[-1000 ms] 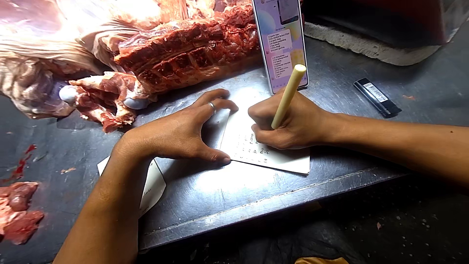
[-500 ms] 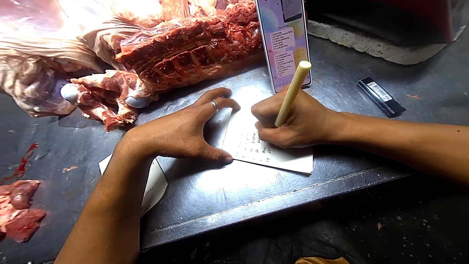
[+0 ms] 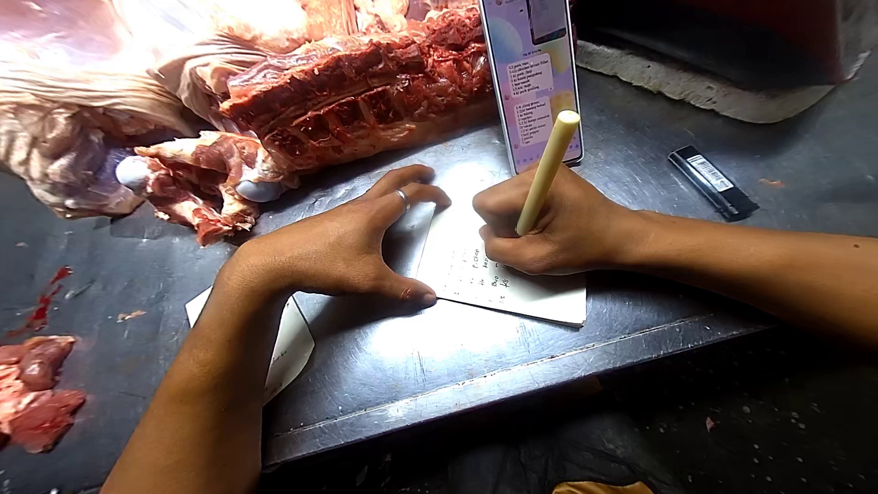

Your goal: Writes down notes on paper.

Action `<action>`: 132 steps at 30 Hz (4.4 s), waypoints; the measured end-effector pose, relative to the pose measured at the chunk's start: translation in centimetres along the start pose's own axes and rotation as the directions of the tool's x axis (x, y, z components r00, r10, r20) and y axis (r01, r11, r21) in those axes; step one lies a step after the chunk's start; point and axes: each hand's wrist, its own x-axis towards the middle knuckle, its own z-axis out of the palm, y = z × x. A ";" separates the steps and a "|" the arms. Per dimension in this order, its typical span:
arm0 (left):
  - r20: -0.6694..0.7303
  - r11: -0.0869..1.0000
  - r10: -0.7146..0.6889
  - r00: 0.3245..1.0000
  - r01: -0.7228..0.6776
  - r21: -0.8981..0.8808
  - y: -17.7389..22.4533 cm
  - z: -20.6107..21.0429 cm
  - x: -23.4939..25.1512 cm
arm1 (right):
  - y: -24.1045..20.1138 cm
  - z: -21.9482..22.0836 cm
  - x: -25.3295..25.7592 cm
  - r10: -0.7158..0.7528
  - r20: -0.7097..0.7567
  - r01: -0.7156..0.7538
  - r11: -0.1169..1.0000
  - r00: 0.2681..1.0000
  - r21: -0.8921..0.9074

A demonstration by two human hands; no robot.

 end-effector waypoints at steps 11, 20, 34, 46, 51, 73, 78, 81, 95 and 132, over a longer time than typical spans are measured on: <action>0.008 1.000 -0.008 1.000 0.008 -0.009 0.2 0.0 0.0 | -0.1 -0.1 -0.1 0.016 0.001 -0.016 1.000 1.000 0.015; 0.002 1.000 -0.009 1.000 0.009 0.002 0.1 0.0 0.0 | 0.0 0.0 0.0 0.000 0.006 0.000 1.000 1.000 -0.012; 0.005 1.000 -0.007 1.000 0.007 0.001 0.2 0.0 0.0 | 0.0 0.0 0.0 0.034 -0.037 -0.035 0.999 0.999 -0.031; -0.004 1.000 -0.007 1.000 0.007 -0.001 0.0 0.0 0.1 | 0.1 0.0 0.0 0.023 -0.033 -0.023 1.000 0.999 -0.019; -0.031 1.000 -0.005 0.999 0.004 -0.009 0.0 0.3 -0.1 | 0.0 0.1 -0.2 0.009 -0.133 -0.009 1.000 0.991 0.007; -0.044 1.000 0.010 0.999 -0.010 0.001 -0.8 0.7 -0.1 | -1.8 1.2 -0.7 -0.083 -0.034 0.084 0.996 0.996 0.023; -0.052 0.999 0.032 0.998 -0.033 -0.004 -0.9 0.5 0.0 | -1.9 1.1 -0.6 -0.076 -0.025 0.077 0.996 0.997 0.050; -0.042 1.000 0.008 0.999 -0.009 -0.017 -0.8 0.3 0.0 | -1.9 1.1 -0.6 -0.013 -0.016 0.015 0.997 1.000 0.082; -0.002 0.998 0.002 1.000 -0.003 -0.068 -0.7 -0.1 0.1 | -2.1 1.6 -0.5 0.021 0.046 -0.027 0.990 0.999 0.139; 0.002 0.998 0.005 1.000 -0.005 -0.070 -0.5 -0.2 0.1 | -1.5 1.1 -1.1 -0.056 0.053 0.056 0.998 0.997 0.006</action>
